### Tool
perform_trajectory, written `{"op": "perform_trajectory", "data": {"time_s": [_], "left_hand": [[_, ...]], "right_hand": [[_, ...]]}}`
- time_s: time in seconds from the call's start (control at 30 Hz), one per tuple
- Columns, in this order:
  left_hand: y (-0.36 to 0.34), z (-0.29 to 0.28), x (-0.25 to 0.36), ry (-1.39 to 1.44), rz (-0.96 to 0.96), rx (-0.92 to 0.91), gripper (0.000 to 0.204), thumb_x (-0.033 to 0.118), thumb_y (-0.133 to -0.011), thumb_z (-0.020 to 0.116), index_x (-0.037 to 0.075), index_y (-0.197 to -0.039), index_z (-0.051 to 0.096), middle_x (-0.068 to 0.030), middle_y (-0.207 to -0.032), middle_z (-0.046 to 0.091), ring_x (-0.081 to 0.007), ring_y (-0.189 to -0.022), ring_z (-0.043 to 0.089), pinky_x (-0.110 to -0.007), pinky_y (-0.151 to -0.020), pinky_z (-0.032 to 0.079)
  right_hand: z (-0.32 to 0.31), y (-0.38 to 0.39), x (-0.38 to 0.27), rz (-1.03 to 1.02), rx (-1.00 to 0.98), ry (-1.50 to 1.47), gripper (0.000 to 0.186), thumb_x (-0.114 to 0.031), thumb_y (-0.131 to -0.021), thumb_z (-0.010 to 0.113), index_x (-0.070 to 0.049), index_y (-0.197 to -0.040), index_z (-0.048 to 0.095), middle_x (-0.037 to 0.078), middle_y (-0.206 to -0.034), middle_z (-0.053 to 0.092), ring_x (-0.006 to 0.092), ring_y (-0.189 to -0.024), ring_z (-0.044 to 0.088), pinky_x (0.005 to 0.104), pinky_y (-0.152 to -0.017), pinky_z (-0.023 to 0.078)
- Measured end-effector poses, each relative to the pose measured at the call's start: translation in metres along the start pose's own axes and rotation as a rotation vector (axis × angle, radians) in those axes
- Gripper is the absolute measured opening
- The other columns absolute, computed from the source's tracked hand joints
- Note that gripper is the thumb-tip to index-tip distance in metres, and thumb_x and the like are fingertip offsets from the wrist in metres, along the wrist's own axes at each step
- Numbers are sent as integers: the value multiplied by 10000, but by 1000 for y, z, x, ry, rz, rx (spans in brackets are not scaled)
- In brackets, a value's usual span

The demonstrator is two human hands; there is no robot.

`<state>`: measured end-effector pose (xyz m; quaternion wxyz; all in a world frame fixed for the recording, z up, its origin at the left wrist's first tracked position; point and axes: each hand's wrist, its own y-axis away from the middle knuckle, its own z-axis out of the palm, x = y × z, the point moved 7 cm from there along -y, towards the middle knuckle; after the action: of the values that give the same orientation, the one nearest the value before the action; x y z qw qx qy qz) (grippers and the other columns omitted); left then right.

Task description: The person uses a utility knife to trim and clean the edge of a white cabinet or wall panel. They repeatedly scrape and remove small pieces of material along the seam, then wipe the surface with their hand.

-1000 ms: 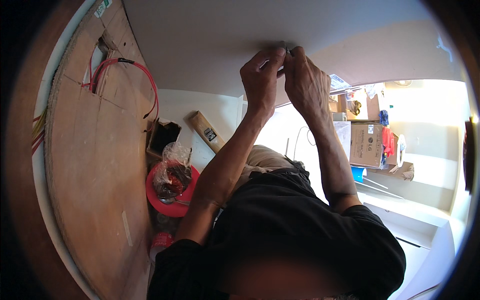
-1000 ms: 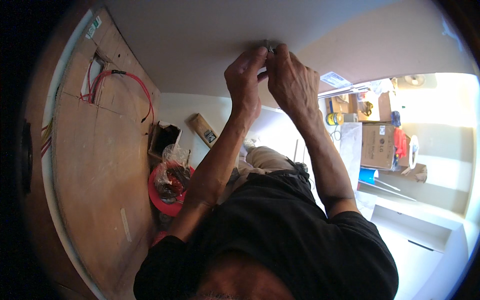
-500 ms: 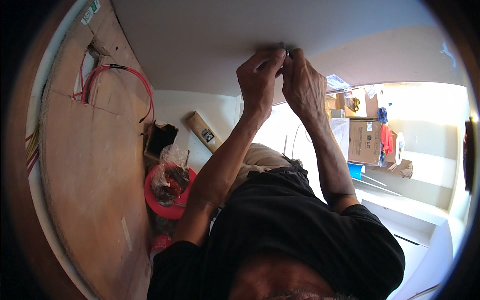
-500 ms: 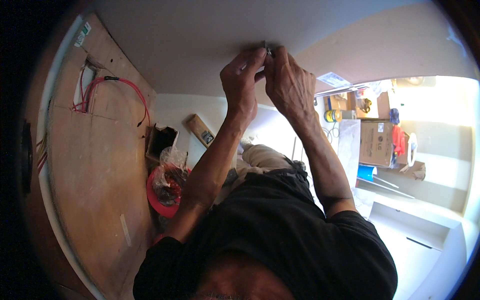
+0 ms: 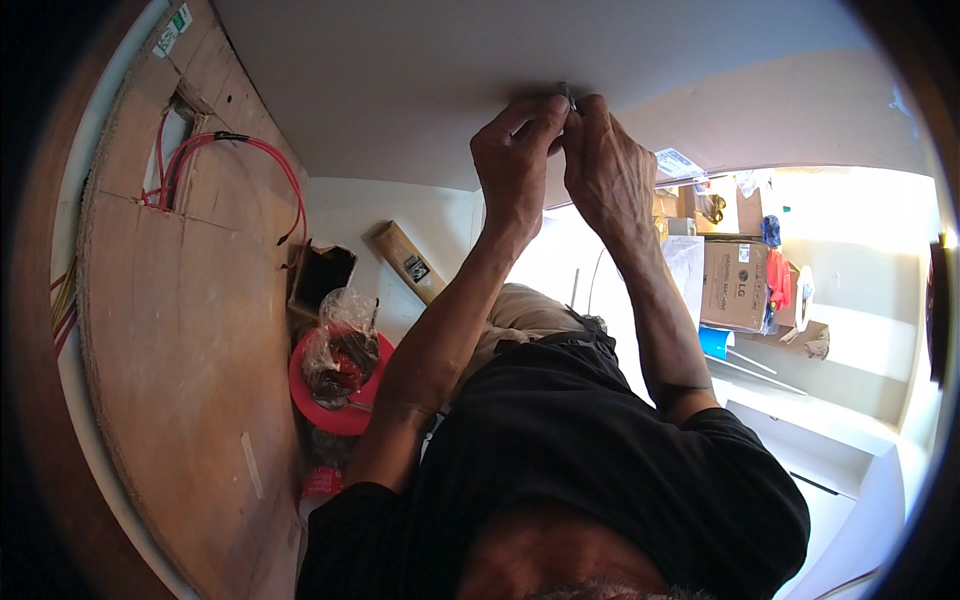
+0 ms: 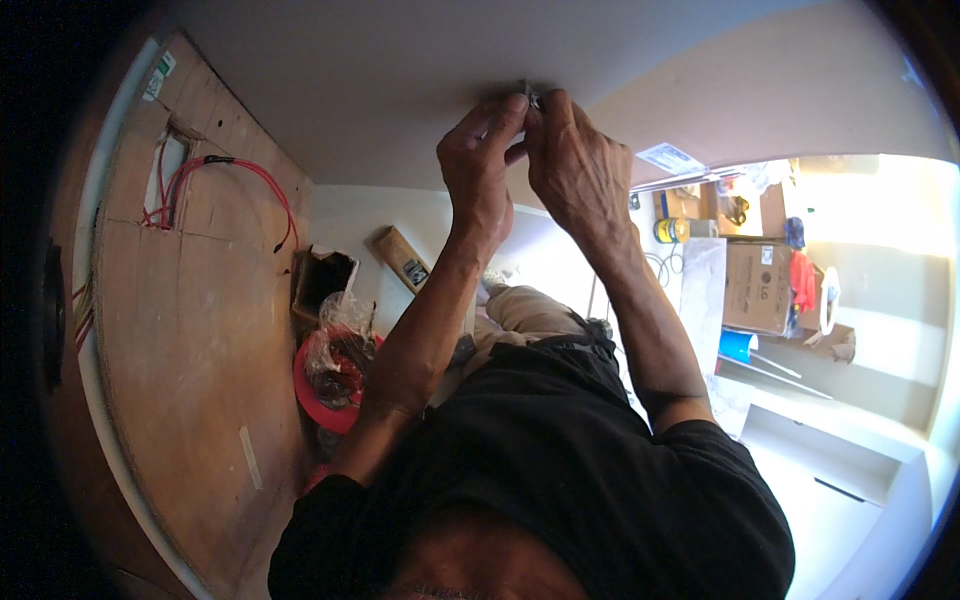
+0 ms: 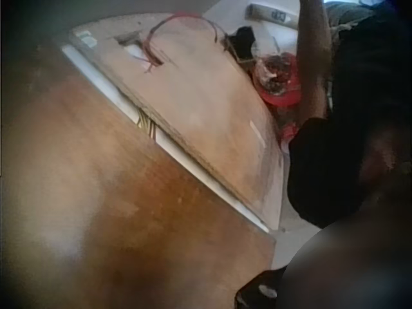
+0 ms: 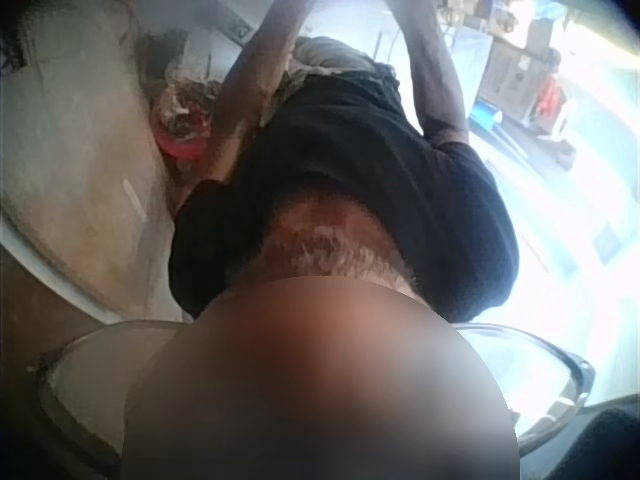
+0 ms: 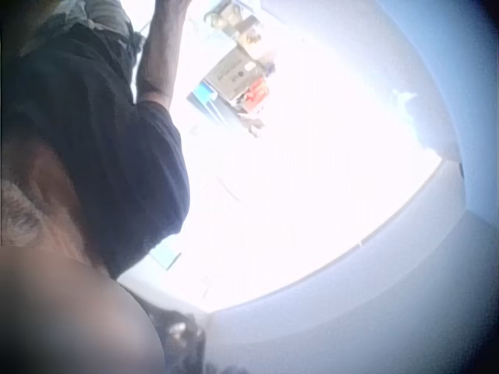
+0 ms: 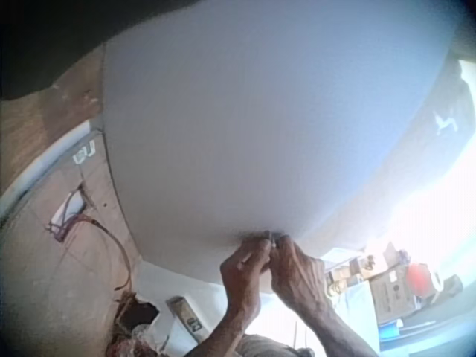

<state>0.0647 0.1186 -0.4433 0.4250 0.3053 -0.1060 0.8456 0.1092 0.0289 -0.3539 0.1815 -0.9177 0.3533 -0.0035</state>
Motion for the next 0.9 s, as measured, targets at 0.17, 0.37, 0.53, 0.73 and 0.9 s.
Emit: {"op": "perform_trajectory", "data": {"time_s": [0.17,0.37,0.53,0.73,0.9], "left_hand": [[1,1,1,19,-3,-3,231,235,-1059,826,15,-1128,832,-63,-1008,826,-153,-946,777,-344,-899,651],[1,2,4,-13,-37,-4,224,240,-1071,807,23,-1122,834,-43,-998,814,-145,-948,772,-357,-922,655],[2,3,5,-22,-112,-59,279,322,-1068,803,52,-1133,822,-35,-1028,806,-155,-959,756,-374,-892,612],[-4,4,-1,126,-214,-142,251,299,-1081,780,58,-1137,824,-45,-1047,811,-183,-980,771,-393,-948,621],[-8,5,-4,179,-267,-170,228,280,-1080,777,60,-1124,822,-49,-1053,809,-187,-990,767,-402,-972,609]], "right_hand": [[-4,0,-5,-17,38,11,222,-290,-1167,586,-69,-1157,560,161,-949,776,378,-769,798,495,-574,572],[-9,0,-11,59,-7,120,208,-264,-1145,607,-62,-1128,560,163,-949,769,386,-750,792,513,-578,566],[-19,-5,-19,53,-91,178,218,-254,-1127,628,-52,-1122,547,183,-921,771,407,-722,792,532,-568,560],[-26,-12,-26,35,-173,299,214,-204,-1090,662,-24,-1132,554,211,-883,776,398,-714,811,512,-540,571],[-31,-15,-34,16,-188,356,213,-166,-1070,681,5,-1129,569,236,-835,775,394,-695,819,503,-530,589]]}}
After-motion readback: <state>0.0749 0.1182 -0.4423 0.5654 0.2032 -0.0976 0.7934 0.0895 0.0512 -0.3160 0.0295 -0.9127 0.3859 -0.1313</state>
